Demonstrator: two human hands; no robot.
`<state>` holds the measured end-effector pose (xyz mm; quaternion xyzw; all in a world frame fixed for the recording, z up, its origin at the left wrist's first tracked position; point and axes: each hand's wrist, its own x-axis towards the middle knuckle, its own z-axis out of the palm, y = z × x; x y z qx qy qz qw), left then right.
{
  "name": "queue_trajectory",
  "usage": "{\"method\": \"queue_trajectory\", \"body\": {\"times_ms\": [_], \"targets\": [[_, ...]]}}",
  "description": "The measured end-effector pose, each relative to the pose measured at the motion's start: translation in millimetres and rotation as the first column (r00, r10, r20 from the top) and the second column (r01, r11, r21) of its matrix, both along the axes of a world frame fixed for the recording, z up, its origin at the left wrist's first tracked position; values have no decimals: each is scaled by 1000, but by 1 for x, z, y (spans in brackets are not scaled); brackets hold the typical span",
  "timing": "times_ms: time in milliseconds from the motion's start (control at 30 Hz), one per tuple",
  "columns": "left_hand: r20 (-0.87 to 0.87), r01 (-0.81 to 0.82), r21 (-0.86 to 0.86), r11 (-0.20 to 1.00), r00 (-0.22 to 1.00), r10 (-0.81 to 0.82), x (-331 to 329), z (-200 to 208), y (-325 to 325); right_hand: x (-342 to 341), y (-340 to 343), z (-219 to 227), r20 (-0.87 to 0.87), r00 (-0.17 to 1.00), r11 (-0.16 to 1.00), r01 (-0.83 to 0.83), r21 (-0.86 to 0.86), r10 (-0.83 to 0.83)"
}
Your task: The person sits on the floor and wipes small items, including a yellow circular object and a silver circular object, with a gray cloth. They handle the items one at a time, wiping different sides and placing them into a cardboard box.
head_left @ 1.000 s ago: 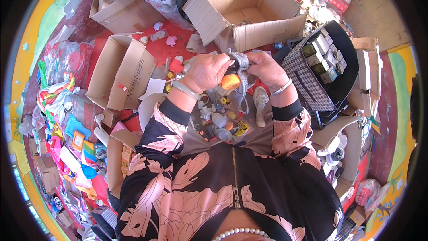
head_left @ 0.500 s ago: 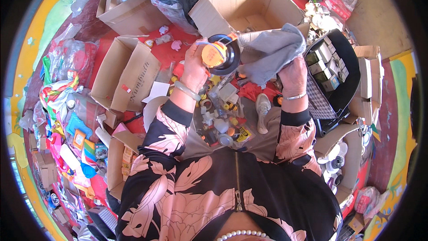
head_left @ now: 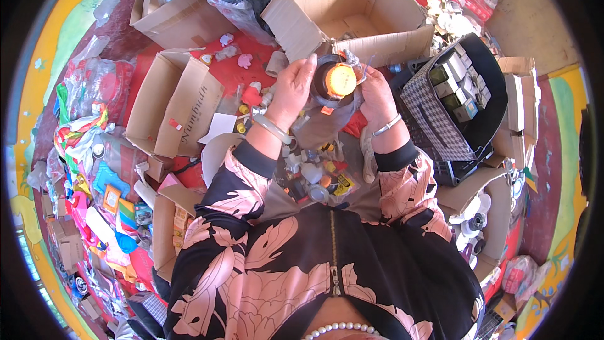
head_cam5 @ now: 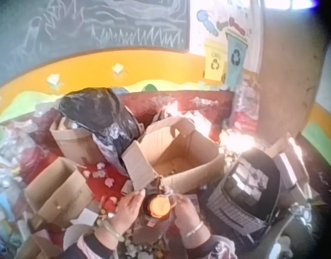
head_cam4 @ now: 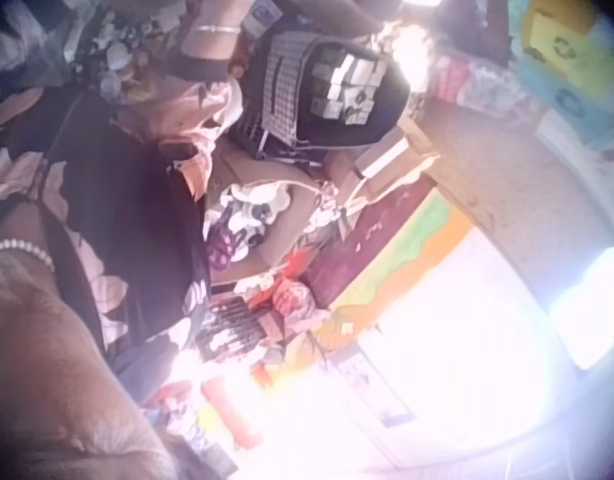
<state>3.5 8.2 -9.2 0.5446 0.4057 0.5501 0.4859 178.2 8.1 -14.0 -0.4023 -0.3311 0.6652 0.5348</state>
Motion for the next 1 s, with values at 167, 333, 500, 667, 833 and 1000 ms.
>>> {"method": "queue_trajectory", "body": {"times_ms": [167,333,500,667,833,1000], "targets": [[123,274,-253,928,960,-250,-2,3,2,-4,-9,10,162,978,991,-127,-37,131],[293,256,-301,919,942,-166,8,0,-6,-1,-5,4,108,984,990,-138,-37,141],[431,134,-392,910,901,53,8,0,-1,-10,-14,12,-35,991,986,-135,-96,132],[541,-1,-361,932,815,210,3,-5,7,-24,-22,8,-210,968,980,-165,-109,139],[560,-66,-323,944,791,247,3,-8,7,-25,-26,8,-308,940,958,-212,-194,146],[452,-154,-254,955,854,258,7,-12,3,-21,-27,17,-215,964,955,-201,-218,153]]}}
